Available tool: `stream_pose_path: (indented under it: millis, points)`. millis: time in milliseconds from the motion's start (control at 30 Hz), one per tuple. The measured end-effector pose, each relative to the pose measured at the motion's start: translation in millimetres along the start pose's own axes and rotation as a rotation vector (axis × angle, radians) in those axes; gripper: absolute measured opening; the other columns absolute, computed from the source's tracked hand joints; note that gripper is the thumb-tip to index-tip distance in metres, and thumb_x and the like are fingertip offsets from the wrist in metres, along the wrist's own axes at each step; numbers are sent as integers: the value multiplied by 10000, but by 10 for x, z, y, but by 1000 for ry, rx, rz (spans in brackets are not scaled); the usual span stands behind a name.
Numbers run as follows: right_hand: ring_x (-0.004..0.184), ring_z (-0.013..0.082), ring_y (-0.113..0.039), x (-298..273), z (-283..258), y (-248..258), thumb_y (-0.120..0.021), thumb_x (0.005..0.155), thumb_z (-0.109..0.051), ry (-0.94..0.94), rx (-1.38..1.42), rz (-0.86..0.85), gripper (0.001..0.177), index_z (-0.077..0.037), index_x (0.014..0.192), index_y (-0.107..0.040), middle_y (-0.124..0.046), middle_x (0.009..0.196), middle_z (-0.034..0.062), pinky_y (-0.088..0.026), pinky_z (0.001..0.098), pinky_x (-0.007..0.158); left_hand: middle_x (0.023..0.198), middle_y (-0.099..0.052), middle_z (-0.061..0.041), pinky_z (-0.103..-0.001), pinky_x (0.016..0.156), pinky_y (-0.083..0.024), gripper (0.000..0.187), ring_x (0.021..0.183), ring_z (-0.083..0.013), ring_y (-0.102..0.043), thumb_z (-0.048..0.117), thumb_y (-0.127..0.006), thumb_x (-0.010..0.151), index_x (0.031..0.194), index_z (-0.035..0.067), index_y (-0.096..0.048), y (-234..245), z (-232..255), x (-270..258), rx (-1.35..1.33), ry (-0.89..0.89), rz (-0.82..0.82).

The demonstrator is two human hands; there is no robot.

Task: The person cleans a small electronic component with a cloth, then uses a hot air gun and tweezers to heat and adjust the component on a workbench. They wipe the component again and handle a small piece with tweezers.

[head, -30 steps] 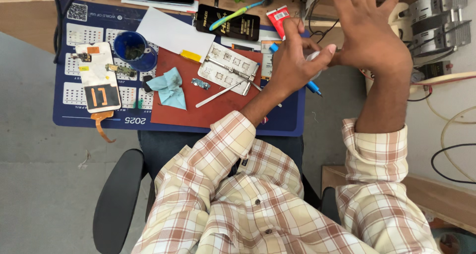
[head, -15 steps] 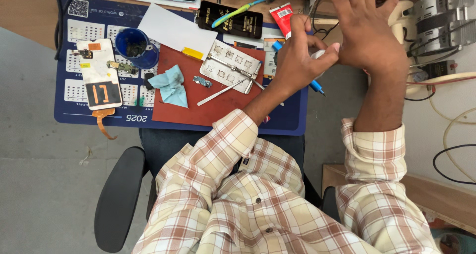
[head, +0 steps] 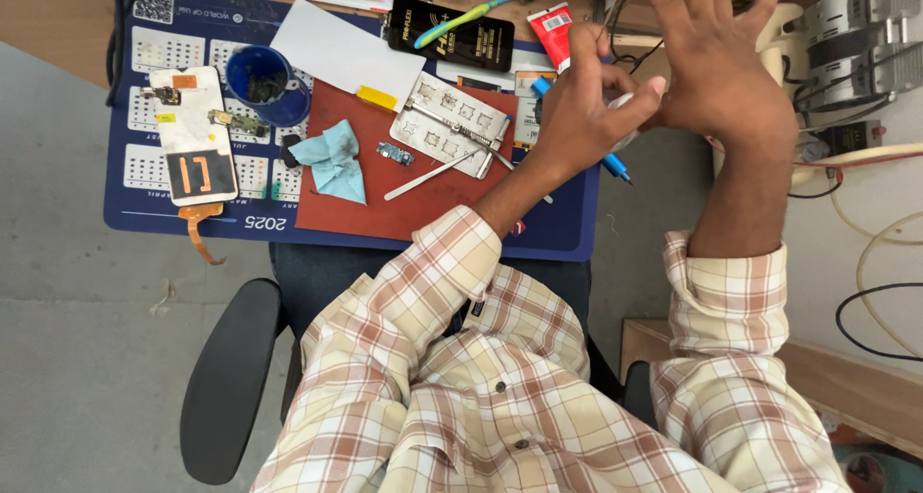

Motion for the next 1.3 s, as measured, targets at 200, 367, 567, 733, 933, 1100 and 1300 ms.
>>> stream_pose_path:
  millis: [200, 367, 567, 733, 933, 1100, 1300]
  points:
    - [1627, 448, -113, -24, 7, -7, -959, 470, -263, 7, 18, -18, 1412, -186, 1685, -244, -236, 1735, 193, 24, 814, 1158, 694, -709, -18, -300, 681, -541, 571, 646, -166, -713, 345, -724, 916, 1166, 68, -293, 2, 23, -3, 21, -16, -9]
    - [1628, 445, -153, -50, 90, -30, -965, 471, -265, -7, 73, -31, 1444, -168, 1702, -217, -298, 1703, 195, 29, 808, 1165, 683, -706, -28, -283, 630, -547, 574, 606, -155, -727, 332, -715, 893, 1167, 55, -293, -3, 68, -2, -16, 47, -20]
    - [1613, 466, -187, -89, 160, 2, -989, 451, -310, 24, 130, 14, 1483, -92, 1687, -199, -326, 1677, 258, 23, 750, 1202, 659, -714, -24, -292, 617, -558, 540, 568, -169, -730, 304, -695, 892, 1168, 53, -305, -11, 71, -17, -16, 84, -35]
    - [1604, 389, -284, -148, 343, -74, -1014, 453, -292, -43, 199, -6, 1451, -76, 1651, -224, -363, 1648, 204, -27, 655, 1292, 667, -701, -25, -306, 670, -554, 594, 638, -168, -732, 342, -734, 910, 1163, 59, -278, 23, 86, -26, 29, -53, 16]
    - [1662, 277, -120, -293, 320, 57, -1039, 352, -277, 238, 612, 110, 1677, -124, 1672, -17, -120, 1755, 111, -153, 372, 1386, 738, -679, -56, -314, 688, -559, 604, 684, -170, -729, 368, -735, 935, 1201, 59, -290, 11, 34, -51, 39, -45, 18]
    - [1632, 196, -103, -471, 350, 182, -953, 261, -266, 373, 854, 191, 1739, -278, 1668, 68, -88, 1763, 20, -120, 367, 1350, 768, -706, -78, -303, 728, -547, 601, 719, -185, -708, 369, -758, 945, 1219, 63, -320, 30, -16, -91, 12, 1, -36]
    - [1619, 167, -123, -762, 427, 331, -936, 219, -265, 354, 829, 199, 1759, -332, 1662, 67, -93, 1766, -20, -140, 358, 1339, 854, -741, -92, -297, 805, -536, 648, 800, -185, -715, 391, -750, 969, 1292, 44, -309, 66, -50, -135, -11, 56, -124]
Point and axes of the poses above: each hand's wrist, its own x-axis towards the middle knuckle, its own y-axis out of the back of the hand, z = x × y, the point moved 10 cm from there along x, towards the middle knuckle
